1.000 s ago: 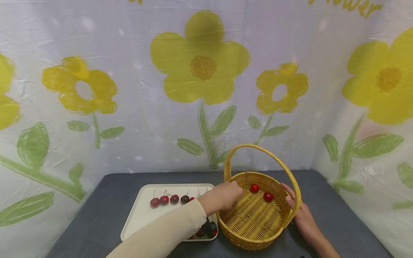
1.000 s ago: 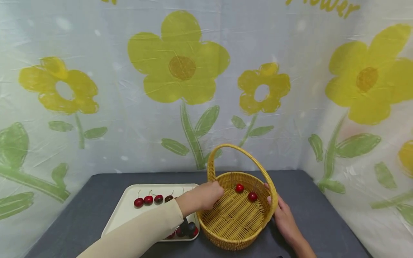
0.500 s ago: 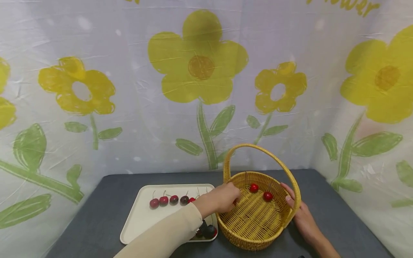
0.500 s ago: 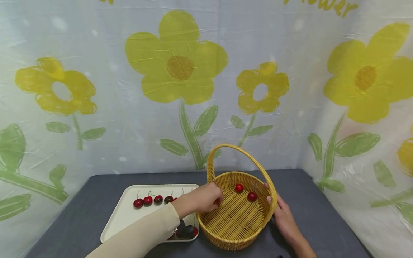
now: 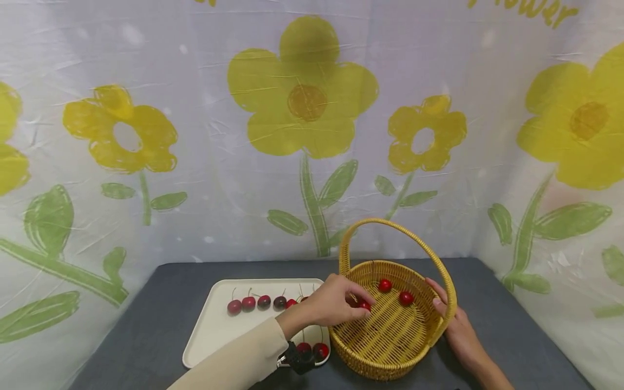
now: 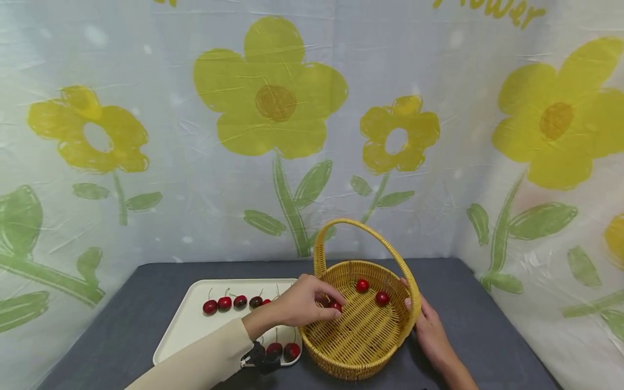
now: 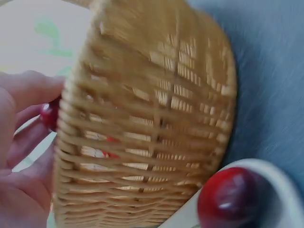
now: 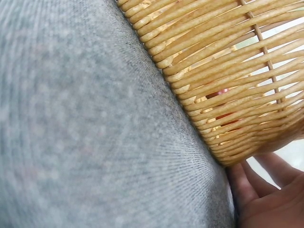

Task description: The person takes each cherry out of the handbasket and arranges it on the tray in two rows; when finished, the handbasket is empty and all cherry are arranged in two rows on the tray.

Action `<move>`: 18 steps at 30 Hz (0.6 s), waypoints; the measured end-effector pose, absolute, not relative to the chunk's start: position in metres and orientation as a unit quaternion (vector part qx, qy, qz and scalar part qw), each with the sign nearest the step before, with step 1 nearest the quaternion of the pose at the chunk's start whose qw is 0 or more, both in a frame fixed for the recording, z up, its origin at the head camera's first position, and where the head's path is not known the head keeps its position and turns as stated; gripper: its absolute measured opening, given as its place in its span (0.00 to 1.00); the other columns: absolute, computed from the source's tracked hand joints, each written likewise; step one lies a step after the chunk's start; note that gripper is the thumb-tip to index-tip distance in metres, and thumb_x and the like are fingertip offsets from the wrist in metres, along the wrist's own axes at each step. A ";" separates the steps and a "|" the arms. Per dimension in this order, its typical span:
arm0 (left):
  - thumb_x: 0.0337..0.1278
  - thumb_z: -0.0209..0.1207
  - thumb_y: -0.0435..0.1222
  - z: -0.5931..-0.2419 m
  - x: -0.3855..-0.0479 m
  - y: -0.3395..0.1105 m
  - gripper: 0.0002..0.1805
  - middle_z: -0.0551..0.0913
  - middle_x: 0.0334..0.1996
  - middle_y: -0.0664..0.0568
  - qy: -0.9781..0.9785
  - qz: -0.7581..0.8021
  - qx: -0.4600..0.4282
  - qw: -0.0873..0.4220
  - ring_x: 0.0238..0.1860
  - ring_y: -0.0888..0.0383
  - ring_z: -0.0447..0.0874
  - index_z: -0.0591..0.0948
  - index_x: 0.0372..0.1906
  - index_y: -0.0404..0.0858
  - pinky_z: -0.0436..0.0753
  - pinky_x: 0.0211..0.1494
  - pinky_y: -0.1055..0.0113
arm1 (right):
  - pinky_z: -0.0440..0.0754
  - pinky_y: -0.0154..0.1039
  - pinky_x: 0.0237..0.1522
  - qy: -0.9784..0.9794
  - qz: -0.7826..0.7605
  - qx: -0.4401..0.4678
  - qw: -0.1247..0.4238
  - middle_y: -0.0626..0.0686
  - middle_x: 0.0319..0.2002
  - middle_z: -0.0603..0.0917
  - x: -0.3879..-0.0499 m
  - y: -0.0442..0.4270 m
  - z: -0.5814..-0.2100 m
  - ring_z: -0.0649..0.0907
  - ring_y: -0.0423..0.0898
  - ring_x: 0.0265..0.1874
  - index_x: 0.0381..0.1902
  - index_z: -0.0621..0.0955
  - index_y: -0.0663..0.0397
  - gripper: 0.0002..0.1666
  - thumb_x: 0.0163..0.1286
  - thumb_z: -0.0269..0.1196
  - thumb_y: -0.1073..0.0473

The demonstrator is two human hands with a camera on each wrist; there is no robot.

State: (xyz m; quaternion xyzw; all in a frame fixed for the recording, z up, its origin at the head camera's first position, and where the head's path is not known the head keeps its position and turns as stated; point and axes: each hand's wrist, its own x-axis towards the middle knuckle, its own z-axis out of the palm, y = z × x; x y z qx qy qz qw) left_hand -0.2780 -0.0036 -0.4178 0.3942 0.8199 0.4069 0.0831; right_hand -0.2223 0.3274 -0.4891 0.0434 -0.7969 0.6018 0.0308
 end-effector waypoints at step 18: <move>0.68 0.72 0.34 -0.406 -0.205 -0.122 0.19 0.91 0.60 0.41 0.756 0.631 0.167 0.046 0.61 0.48 0.91 0.90 0.62 0.40 0.90 0.57 0.70 | 0.82 0.26 0.56 -0.800 0.597 0.050 0.037 0.64 0.85 0.62 -0.223 0.328 -0.492 0.75 0.18 0.62 0.91 0.56 0.41 0.35 0.93 0.44 0.43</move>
